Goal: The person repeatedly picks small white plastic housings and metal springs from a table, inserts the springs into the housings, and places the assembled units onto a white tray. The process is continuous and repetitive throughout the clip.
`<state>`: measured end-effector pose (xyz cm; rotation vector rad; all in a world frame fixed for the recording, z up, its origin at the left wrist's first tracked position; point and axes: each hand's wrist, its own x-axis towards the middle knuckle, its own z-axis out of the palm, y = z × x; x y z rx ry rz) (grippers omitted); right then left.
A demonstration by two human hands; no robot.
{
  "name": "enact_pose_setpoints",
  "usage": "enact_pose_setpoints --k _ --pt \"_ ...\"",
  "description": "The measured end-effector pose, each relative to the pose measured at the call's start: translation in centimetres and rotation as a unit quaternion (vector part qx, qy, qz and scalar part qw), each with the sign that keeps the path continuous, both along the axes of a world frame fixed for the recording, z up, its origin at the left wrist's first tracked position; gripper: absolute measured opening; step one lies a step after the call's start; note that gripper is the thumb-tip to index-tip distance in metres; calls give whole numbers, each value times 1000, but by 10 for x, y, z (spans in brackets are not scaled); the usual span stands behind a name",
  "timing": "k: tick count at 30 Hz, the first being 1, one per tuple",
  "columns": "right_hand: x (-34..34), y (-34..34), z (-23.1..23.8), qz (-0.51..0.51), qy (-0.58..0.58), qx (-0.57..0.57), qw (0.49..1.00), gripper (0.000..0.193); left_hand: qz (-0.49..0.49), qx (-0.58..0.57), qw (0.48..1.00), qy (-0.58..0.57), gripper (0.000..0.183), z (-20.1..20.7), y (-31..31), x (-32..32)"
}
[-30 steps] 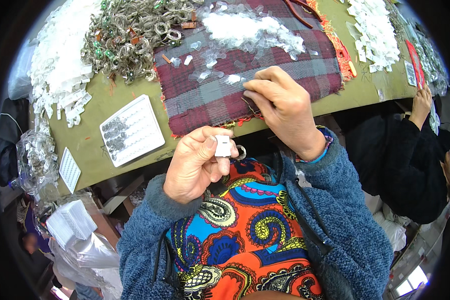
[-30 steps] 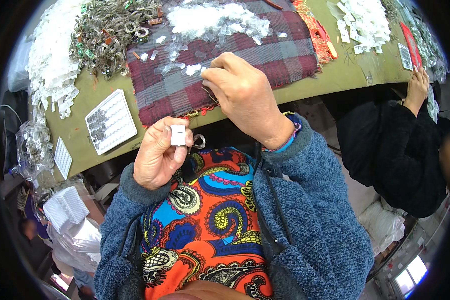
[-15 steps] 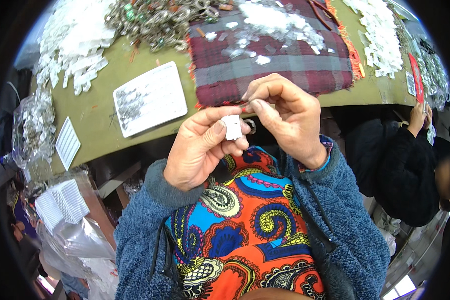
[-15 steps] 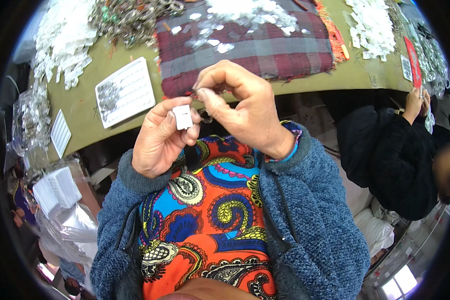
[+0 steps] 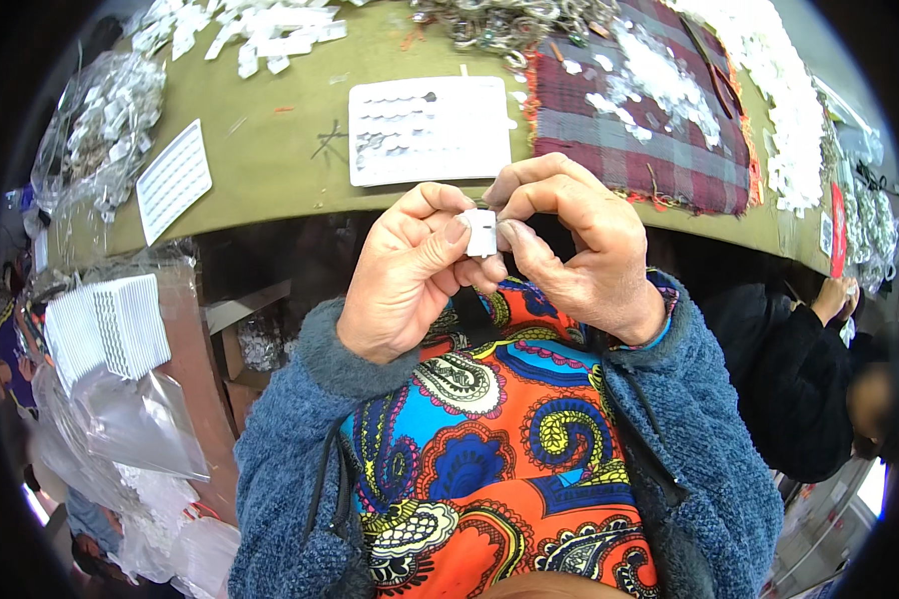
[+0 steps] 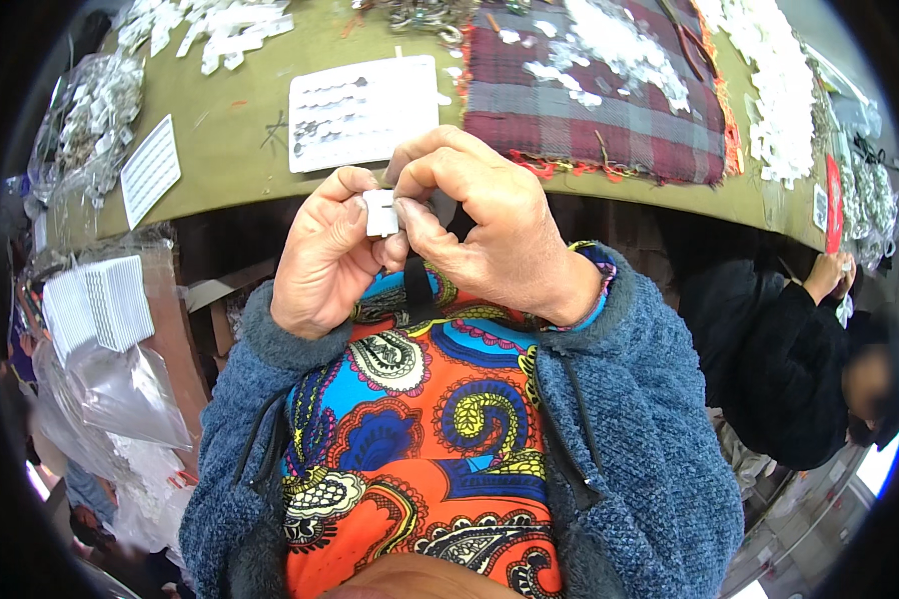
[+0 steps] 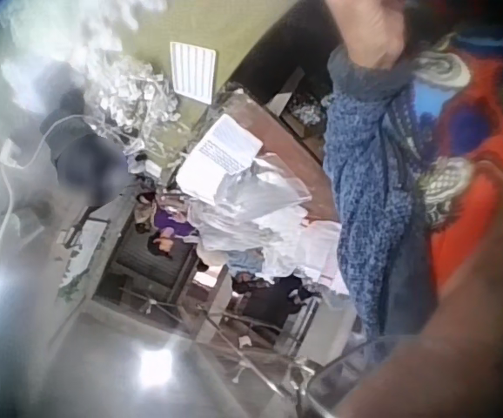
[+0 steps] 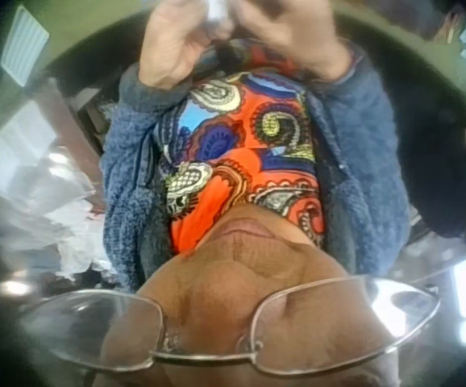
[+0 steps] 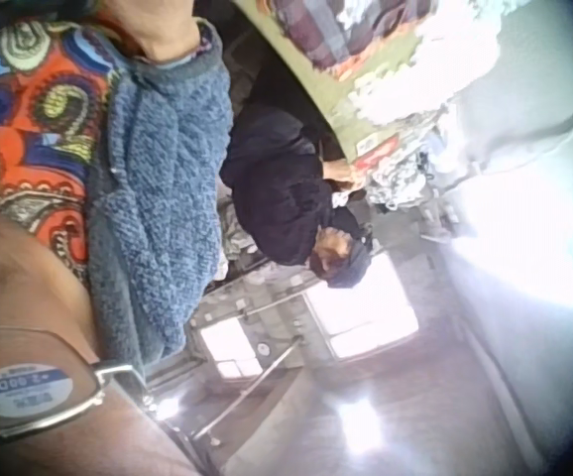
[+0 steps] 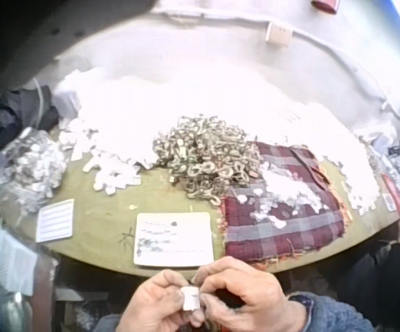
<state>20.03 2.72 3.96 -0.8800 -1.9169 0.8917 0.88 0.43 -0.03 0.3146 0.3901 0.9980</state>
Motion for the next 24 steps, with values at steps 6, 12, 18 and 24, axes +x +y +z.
enact_pose_setpoints --k 6,12,18,24 --pt "-34 9 23 57 -64 57 995 11 59 6 995 82 16 11 -11 -28" --pt "-86 28 30 105 -117 -1 988 11 90 10 994 63 18 14 -12 -77" --pt "-123 119 26 87 -232 81 965 8 103 20 994 14 28 7 -8 -111" --pt "-170 179 7 4 -324 137 936 21 97 5 995 -18 35 -2 -4 -131"
